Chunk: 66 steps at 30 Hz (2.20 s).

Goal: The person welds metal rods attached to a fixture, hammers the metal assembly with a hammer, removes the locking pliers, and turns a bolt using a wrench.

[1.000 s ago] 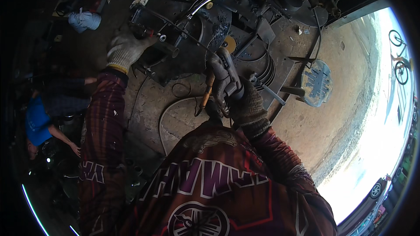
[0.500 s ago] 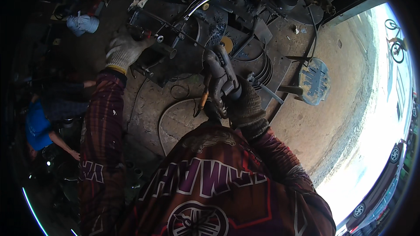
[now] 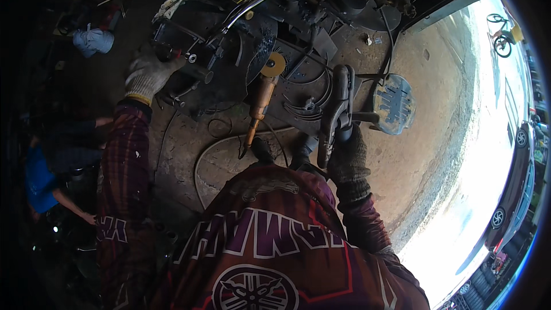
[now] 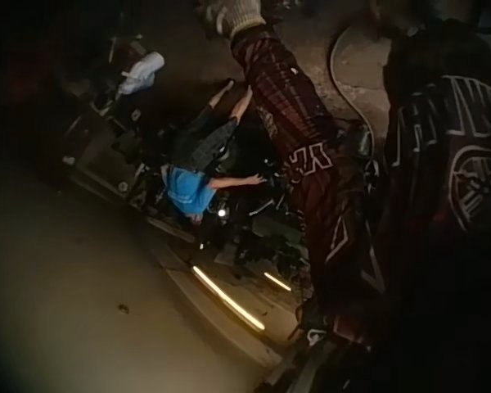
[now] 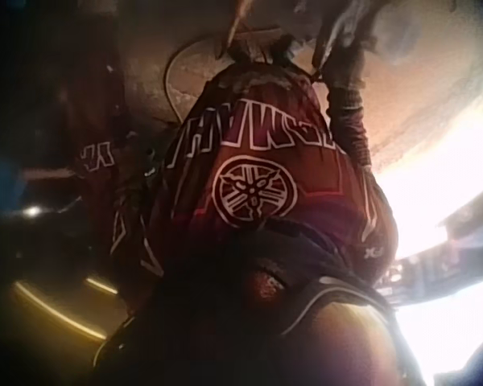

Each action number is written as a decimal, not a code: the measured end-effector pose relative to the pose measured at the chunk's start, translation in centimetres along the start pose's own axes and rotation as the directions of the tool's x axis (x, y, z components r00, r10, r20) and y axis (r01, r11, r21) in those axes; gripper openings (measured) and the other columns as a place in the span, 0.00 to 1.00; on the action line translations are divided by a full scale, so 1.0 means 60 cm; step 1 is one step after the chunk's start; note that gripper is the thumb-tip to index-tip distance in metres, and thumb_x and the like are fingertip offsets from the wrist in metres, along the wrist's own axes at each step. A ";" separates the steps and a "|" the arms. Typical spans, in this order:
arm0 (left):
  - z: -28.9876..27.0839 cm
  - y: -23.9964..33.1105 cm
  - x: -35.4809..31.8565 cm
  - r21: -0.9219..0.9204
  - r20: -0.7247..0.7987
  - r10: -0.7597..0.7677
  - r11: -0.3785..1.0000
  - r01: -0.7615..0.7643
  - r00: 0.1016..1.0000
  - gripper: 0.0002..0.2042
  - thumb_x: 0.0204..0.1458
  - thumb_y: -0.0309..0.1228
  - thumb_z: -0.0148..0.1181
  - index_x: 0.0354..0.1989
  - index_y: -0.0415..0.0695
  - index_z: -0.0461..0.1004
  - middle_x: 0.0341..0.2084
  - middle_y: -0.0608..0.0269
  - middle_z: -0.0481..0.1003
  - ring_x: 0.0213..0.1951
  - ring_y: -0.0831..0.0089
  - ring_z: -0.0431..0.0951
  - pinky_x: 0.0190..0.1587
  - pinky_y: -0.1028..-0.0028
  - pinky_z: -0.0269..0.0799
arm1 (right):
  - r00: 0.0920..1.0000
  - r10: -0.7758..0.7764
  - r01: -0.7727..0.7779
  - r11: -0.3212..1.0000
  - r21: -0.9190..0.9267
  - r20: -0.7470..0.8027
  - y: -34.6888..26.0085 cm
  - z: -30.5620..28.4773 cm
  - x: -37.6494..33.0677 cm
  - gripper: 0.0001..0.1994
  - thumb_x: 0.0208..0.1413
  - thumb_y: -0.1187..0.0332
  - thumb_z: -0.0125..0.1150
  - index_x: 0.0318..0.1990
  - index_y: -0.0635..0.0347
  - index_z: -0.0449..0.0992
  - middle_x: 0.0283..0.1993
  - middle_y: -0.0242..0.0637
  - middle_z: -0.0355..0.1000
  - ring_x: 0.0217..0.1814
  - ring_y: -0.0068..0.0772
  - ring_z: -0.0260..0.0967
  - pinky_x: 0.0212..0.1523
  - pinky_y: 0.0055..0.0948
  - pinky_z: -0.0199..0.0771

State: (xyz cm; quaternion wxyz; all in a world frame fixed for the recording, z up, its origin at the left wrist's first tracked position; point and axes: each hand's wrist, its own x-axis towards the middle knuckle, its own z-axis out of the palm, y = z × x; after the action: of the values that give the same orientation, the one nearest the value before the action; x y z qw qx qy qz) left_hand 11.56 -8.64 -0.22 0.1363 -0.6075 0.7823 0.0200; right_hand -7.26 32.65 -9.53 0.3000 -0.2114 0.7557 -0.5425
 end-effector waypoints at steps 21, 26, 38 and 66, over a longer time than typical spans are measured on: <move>0.017 -0.008 0.015 0.003 -0.027 0.144 0.990 -0.144 0.989 0.49 0.47 0.71 0.62 0.71 0.50 0.63 0.63 0.45 0.72 0.64 0.53 0.73 0.64 0.58 0.71 | 0.954 0.264 -0.298 0.803 0.516 0.140 0.039 0.005 0.032 0.17 0.61 0.67 0.62 0.55 0.62 0.70 0.44 0.43 0.76 0.48 0.40 0.77 0.47 0.40 0.77; 0.021 -0.002 0.008 -0.012 -0.024 -0.042 0.999 0.042 0.999 0.51 0.44 0.69 0.67 0.72 0.47 0.61 0.65 0.47 0.69 0.65 0.52 0.72 0.65 0.56 0.70 | 0.999 0.009 0.000 0.975 -0.221 0.040 0.040 0.006 0.026 0.23 0.64 0.66 0.61 0.64 0.61 0.65 0.48 0.37 0.75 0.47 0.31 0.76 0.43 0.34 0.80; 0.016 -0.008 0.003 0.000 -0.052 0.068 0.998 -0.068 0.996 0.61 0.41 0.68 0.69 0.74 0.34 0.51 0.69 0.37 0.61 0.68 0.46 0.67 0.68 0.54 0.67 | 0.934 0.150 -0.355 0.458 0.815 0.323 0.009 0.043 -0.017 0.23 0.72 0.52 0.45 0.63 0.59 0.69 0.43 0.40 0.76 0.41 0.37 0.76 0.40 0.39 0.81; 0.018 -0.018 0.007 0.035 -0.080 0.083 0.996 -0.080 0.993 0.61 0.38 0.77 0.62 0.72 0.39 0.58 0.67 0.40 0.64 0.67 0.48 0.68 0.65 0.51 0.69 | 0.939 0.160 -0.210 0.968 0.138 0.305 0.094 0.145 0.063 0.22 0.72 0.49 0.43 0.61 0.51 0.71 0.57 0.36 0.75 0.63 0.38 0.71 0.67 0.42 0.68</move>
State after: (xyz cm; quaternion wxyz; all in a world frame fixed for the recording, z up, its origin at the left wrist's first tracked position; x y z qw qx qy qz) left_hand 12.69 -9.11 -1.19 0.1131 -0.5731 0.8116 -0.0113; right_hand -4.05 25.96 -17.73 0.4750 -0.1905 0.6709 -0.5366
